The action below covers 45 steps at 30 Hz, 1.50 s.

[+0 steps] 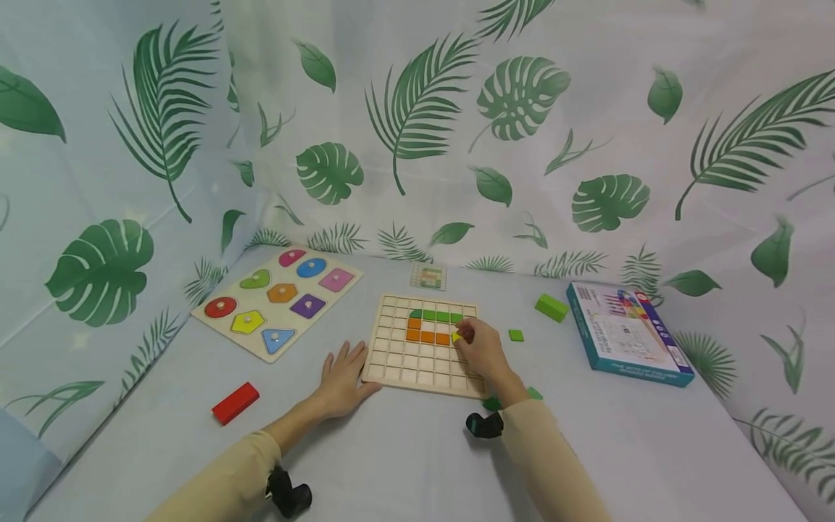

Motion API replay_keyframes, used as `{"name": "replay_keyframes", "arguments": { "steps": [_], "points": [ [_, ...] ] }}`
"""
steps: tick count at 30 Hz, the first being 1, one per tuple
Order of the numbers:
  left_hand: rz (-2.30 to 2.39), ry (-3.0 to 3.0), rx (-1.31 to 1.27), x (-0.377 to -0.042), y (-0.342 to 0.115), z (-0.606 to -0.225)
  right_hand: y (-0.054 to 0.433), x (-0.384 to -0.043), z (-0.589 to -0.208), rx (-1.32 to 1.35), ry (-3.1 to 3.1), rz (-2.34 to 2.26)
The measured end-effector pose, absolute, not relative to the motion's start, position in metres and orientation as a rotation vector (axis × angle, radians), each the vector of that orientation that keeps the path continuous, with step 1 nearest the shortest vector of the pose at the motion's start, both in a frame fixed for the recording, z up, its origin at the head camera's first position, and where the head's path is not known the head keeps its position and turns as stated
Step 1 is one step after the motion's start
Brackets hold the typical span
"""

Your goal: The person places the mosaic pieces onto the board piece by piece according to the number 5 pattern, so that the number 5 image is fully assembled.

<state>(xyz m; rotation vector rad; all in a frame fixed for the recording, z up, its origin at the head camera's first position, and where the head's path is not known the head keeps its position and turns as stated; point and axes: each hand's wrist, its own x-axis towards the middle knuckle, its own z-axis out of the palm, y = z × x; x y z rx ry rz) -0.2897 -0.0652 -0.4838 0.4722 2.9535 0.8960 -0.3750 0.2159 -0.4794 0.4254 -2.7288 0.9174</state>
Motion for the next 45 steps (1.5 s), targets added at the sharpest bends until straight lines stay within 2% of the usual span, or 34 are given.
{"name": "replay_keyframes", "arguments": {
  "steps": [27, 45],
  "points": [
    [0.891, 2.957, 0.467, -0.293, -0.065, -0.485, 0.220, -0.368, -0.471, 0.467, -2.780, 0.996],
    [0.879, 2.949, 0.459, -0.290, -0.064, -0.483, 0.270, -0.358, -0.466, 0.255, -2.774, 1.022]
  ]
}}
